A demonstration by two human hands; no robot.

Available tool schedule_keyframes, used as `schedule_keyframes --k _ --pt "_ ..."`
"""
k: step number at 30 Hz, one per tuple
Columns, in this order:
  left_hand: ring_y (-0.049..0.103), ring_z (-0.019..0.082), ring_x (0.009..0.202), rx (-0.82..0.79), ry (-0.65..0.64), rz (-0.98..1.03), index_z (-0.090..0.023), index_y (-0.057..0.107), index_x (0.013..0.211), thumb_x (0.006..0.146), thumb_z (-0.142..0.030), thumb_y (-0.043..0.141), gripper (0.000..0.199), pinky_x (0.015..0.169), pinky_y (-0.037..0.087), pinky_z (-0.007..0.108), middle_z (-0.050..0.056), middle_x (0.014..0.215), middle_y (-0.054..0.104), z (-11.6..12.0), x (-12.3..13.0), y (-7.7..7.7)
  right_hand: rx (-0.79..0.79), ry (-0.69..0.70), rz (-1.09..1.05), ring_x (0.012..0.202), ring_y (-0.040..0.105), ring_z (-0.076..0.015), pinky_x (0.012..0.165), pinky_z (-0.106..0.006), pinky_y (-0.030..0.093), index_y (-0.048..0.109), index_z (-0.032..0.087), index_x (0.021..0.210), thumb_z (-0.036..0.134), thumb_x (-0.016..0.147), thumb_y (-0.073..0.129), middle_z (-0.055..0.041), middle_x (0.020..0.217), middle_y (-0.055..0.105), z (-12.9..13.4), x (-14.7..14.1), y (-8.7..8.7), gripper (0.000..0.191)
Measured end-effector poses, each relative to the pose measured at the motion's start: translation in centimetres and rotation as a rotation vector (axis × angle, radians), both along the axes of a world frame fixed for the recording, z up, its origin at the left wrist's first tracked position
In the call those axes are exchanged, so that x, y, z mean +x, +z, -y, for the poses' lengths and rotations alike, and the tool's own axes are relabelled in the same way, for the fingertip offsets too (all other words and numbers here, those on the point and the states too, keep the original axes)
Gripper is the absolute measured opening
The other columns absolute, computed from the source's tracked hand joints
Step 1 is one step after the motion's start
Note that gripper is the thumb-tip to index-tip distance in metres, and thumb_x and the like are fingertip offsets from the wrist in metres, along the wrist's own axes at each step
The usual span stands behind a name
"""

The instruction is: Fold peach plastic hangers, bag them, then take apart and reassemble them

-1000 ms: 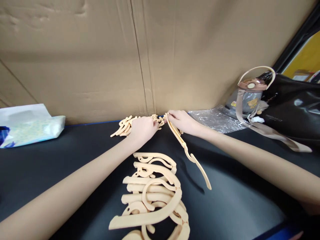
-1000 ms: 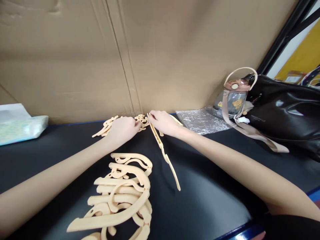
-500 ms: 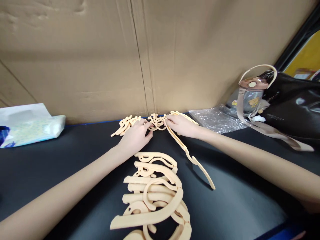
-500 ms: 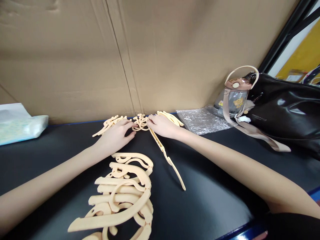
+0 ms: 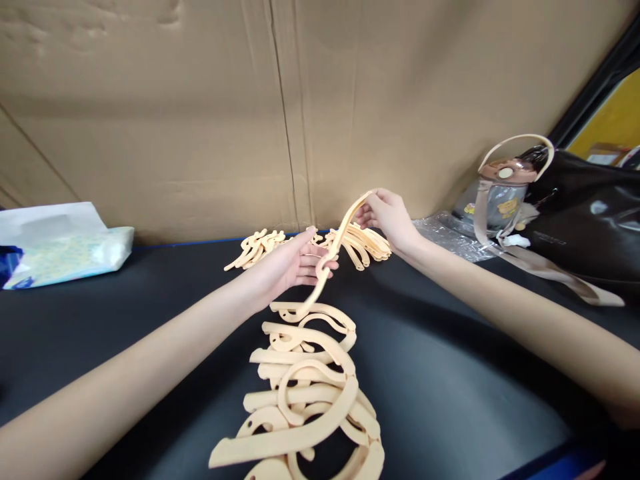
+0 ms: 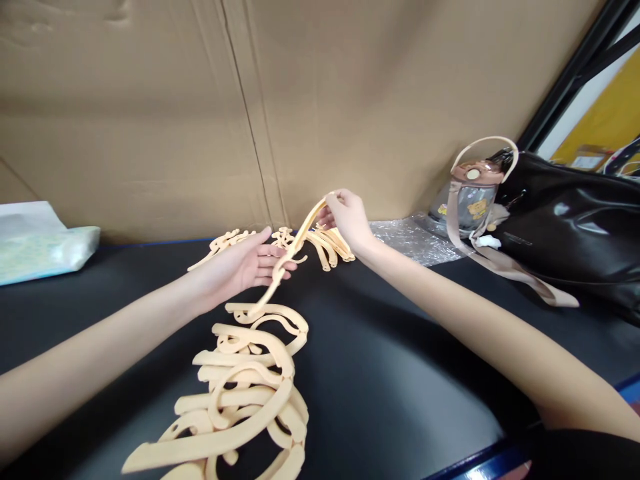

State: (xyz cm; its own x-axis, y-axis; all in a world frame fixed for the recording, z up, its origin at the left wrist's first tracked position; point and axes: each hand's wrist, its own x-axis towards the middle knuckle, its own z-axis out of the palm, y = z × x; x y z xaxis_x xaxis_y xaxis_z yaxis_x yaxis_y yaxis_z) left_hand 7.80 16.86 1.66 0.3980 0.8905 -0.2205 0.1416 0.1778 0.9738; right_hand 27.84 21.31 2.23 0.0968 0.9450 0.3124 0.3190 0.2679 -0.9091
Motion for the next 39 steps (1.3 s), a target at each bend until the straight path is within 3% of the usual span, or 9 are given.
schedule_keyframes --k 2,5,10,14,20,25,30,33,39 --pt "0.069 0.016 0.077 -0.086 0.036 0.088 -0.015 0.068 0.09 0.091 -0.036 0.06 0.022 0.076 0.055 0.028 0.008 0.088 0.074 0.0 0.0 0.1 -0.028 -0.034 -0.085 0.062 0.061 -0.0099 0.065 -0.024 0.052 0.04 0.022 0.085 0.015 0.093 0.033 -0.0022 0.076 0.061 -0.3 0.6 0.0 0.013" --pt "0.065 0.01 0.071 -0.037 0.097 0.067 -0.014 0.066 0.086 0.085 -0.02 0.064 0.005 0.067 0.053 0.021 0.003 0.082 0.068 -0.2 -0.2 0.0 -0.017 -0.049 -0.046 0.072 0.065 -0.0138 0.072 -0.029 0.053 0.043 0.021 0.085 0.015 0.091 0.038 -0.0052 0.083 0.065 -0.6 1.6 -0.1 0.01" --pt "0.046 0.006 0.048 0.089 0.195 -0.005 -0.018 0.053 0.074 0.079 -0.012 0.06 0.011 0.039 0.028 0.016 -0.005 0.064 0.051 -0.6 -0.4 -0.5 0.298 0.042 0.685 0.097 0.064 -0.0229 0.087 -0.035 0.044 0.063 0.016 0.097 0.023 0.084 0.063 -0.0099 0.106 0.069 0.5 2.0 -0.1 0.014" --pt "0.035 0.006 0.044 0.166 0.208 -0.065 -0.019 0.055 0.075 0.081 -0.011 0.055 0.01 0.04 0.021 0.016 -0.008 0.055 0.038 -0.3 0.0 -0.7 0.377 0.244 1.116 0.089 0.068 -0.0221 0.071 -0.029 0.039 0.064 0.019 0.11 0.033 0.101 0.044 -0.008 0.104 0.073 2.6 0.5 -0.3 0.026" --pt "0.041 0.007 0.05 0.199 0.221 -0.119 -0.019 0.052 0.073 0.089 -0.014 0.052 0.017 0.044 0.029 0.016 -0.007 0.059 0.04 0.9 1.3 -0.3 0.361 0.17 1.474 0.068 0.067 -0.0216 0.053 -0.031 0.021 0.061 0.014 0.106 0.017 0.1 0.039 -0.0103 0.083 0.074 4.2 -1.2 -0.7 0.023" --pt "0.057 0.011 0.054 0.147 0.187 -0.121 -0.021 0.045 0.08 0.098 -0.021 0.044 0.017 0.043 0.04 0.02 -0.002 0.07 0.056 1.7 1.9 -0.1 0.398 0.138 1.458 0.074 0.068 -0.0232 0.054 -0.032 0.022 0.059 0.014 0.109 0.031 0.104 0.034 -0.0115 0.09 0.074 4.2 -1.3 -0.8 0.031" --pt "0.035 0.005 0.035 0.128 0.148 -0.168 -0.023 0.038 0.08 0.1 -0.023 0.037 0.02 0.036 0.021 0.017 -0.007 0.057 0.044 1.5 1.8 0.3 0.389 0.151 1.426 0.078 0.069 -0.0228 0.056 -0.032 0.025 0.058 0.016 0.112 0.021 0.101 0.036 -0.0108 0.096 0.074 4.5 -1.5 -0.8 0.025" --pt "0.033 0.006 0.035 0.178 0.171 -0.267 -0.023 0.038 0.08 0.1 -0.023 0.038 0.019 0.038 0.02 0.018 -0.008 0.053 0.04 1.0 2.0 0.3 0.364 0.164 1.432 0.076 0.069 -0.0237 0.056 -0.031 0.026 0.06 0.015 0.109 0.011 0.095 0.04 -0.012 0.091 0.073 4.2 -2.1 -0.7 0.025" --pt "0.048 0.011 0.053 0.532 0.352 -0.506 -0.022 0.043 0.086 0.099 -0.028 0.045 0.015 0.05 0.032 0.024 -0.003 0.065 0.052 0.2 1.2 1.2 -0.017 0.117 0.968 0.053 0.062 -0.0128 0.055 -0.024 0.04 0.065 0.013 0.091 0.027 0.102 0.034 -0.0084 0.075 0.072 -0.3 -0.9 1.2 0.037"
